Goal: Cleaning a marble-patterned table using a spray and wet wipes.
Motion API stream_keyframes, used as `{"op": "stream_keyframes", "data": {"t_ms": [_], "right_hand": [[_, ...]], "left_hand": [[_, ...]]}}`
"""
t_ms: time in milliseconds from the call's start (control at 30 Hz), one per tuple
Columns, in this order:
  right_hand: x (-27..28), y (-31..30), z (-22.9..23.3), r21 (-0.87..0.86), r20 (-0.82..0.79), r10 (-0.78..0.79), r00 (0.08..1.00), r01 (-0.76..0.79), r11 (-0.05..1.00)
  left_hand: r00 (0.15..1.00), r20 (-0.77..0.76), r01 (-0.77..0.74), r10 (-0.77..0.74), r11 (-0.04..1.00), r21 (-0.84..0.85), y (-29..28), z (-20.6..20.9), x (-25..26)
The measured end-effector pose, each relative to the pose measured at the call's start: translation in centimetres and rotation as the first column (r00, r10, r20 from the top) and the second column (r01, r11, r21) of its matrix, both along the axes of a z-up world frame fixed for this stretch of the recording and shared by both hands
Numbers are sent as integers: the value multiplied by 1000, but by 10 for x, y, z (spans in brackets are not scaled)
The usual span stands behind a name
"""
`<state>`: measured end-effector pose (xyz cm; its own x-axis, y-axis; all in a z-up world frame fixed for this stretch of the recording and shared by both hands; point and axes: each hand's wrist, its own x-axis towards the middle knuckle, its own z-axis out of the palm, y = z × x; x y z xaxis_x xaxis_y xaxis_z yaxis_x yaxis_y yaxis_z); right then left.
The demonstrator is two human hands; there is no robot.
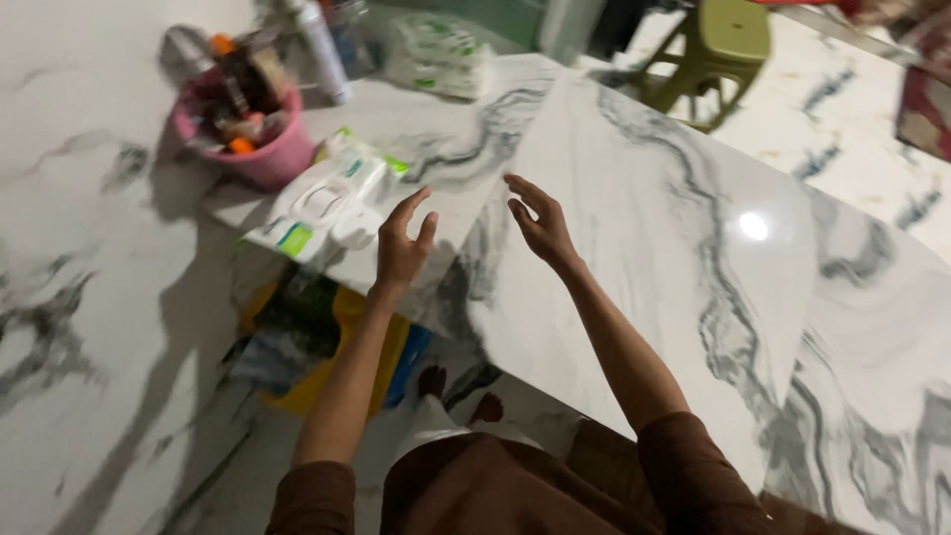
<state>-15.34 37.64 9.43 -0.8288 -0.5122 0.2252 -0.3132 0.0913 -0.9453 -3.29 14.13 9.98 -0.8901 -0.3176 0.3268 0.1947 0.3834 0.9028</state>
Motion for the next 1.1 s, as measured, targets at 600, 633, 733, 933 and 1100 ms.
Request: {"op": "stream_keyframes", "data": {"t_ms": [600,633,733,933,1100], "right_hand": [[54,-148,-35,139,-30,227,973,-221,965],[53,-151,-44,141,-29,228,973,-222,965],[52,-161,-59,114,2,204,979,-203,973],[51,-172,-60,-4,153,278,948,-281,960],[45,-181,-69,13,139,238,961,-242,970]], "left_hand": [[950,7,-313,313,948,-55,-72,-67,102],[949,8,-313,314,948,-53,-69,-60,103],[907,253,-331,337,941,-67,-67,-56,102],[946,68,-323,317,942,92,-72,-83,93],[947,53,-322,318,941,107,-76,-75,87]]}}
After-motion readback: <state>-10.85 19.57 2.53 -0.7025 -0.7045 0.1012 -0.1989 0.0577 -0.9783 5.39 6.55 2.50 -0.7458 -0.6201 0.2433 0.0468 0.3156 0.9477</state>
